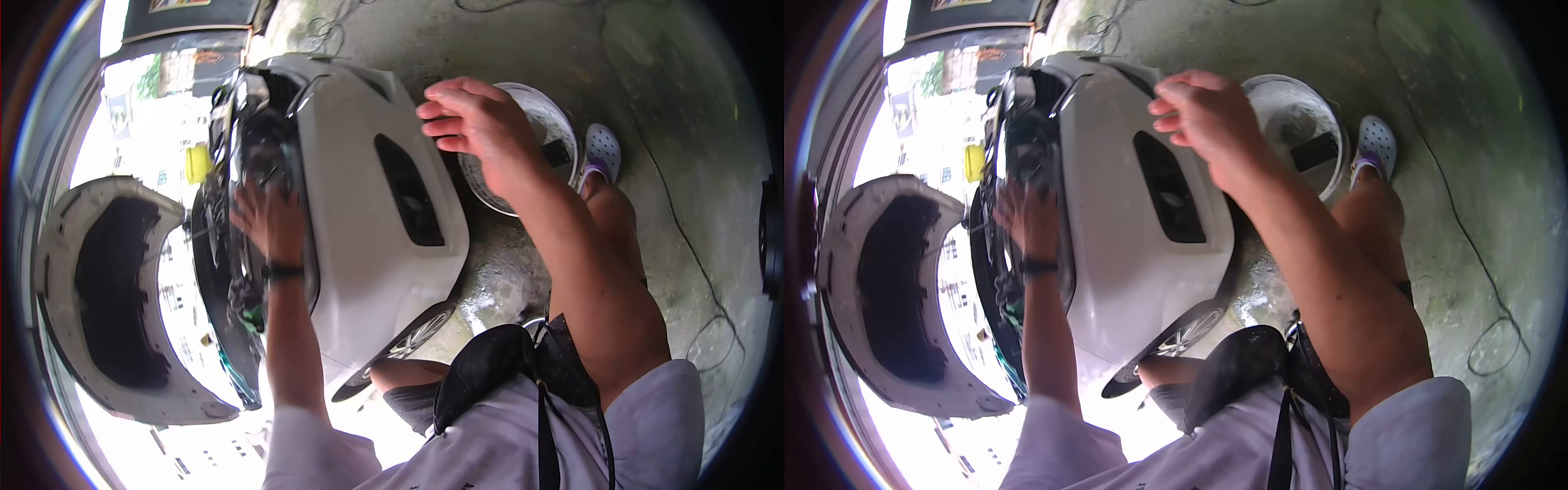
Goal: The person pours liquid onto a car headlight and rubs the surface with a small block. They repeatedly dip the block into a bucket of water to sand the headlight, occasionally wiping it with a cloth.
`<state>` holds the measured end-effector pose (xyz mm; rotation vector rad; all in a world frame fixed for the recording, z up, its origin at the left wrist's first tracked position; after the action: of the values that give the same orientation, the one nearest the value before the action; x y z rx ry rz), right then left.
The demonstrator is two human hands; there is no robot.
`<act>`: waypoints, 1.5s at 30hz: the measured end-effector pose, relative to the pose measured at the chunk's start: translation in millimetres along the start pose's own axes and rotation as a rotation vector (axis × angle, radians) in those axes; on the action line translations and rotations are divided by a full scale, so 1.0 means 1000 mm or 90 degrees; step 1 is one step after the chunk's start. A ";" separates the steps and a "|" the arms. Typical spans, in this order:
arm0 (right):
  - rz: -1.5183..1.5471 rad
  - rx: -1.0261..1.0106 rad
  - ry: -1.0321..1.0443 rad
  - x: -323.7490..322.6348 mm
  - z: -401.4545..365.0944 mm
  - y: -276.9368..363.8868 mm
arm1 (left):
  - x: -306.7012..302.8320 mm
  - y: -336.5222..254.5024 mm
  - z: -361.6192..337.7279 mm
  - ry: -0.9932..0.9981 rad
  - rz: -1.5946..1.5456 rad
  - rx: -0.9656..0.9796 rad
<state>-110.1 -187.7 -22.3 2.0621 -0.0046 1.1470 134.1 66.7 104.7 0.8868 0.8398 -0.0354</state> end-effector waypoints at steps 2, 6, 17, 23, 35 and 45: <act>-0.059 0.024 0.047 0.003 0.005 -0.019 | -0.016 -0.026 0.052 -0.007 -0.126 -0.017; -0.078 0.174 0.217 0.023 -0.006 -0.035 | -0.078 -0.141 0.032 -0.011 -0.249 0.071; 0.143 0.237 0.293 0.018 -0.004 -0.064 | -0.111 -0.139 -0.062 -0.084 -0.701 0.186; 0.076 0.198 0.241 0.021 -0.009 -0.042 | -0.115 0.025 -0.132 -0.038 -0.322 0.073; -0.034 0.131 0.175 0.011 -0.001 -0.036 | -0.111 0.138 -0.168 0.085 -0.351 0.008; -0.069 0.104 0.125 0.006 -0.002 -0.027 | -0.059 0.023 -0.038 0.050 -0.244 0.315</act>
<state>-99.1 -165.4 -33.4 2.0535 0.3031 1.3134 77.8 90.2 145.4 1.1807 1.0886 -0.5667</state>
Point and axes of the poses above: each hand's wrist, its own z-axis towards the middle knuckle, its own x-axis out of the palm, y = z × x, the point moved 4 cm from there along z, towards the middle knuckle, and after that the axes turned 5 degrees about -x, right-handed, at the moved point
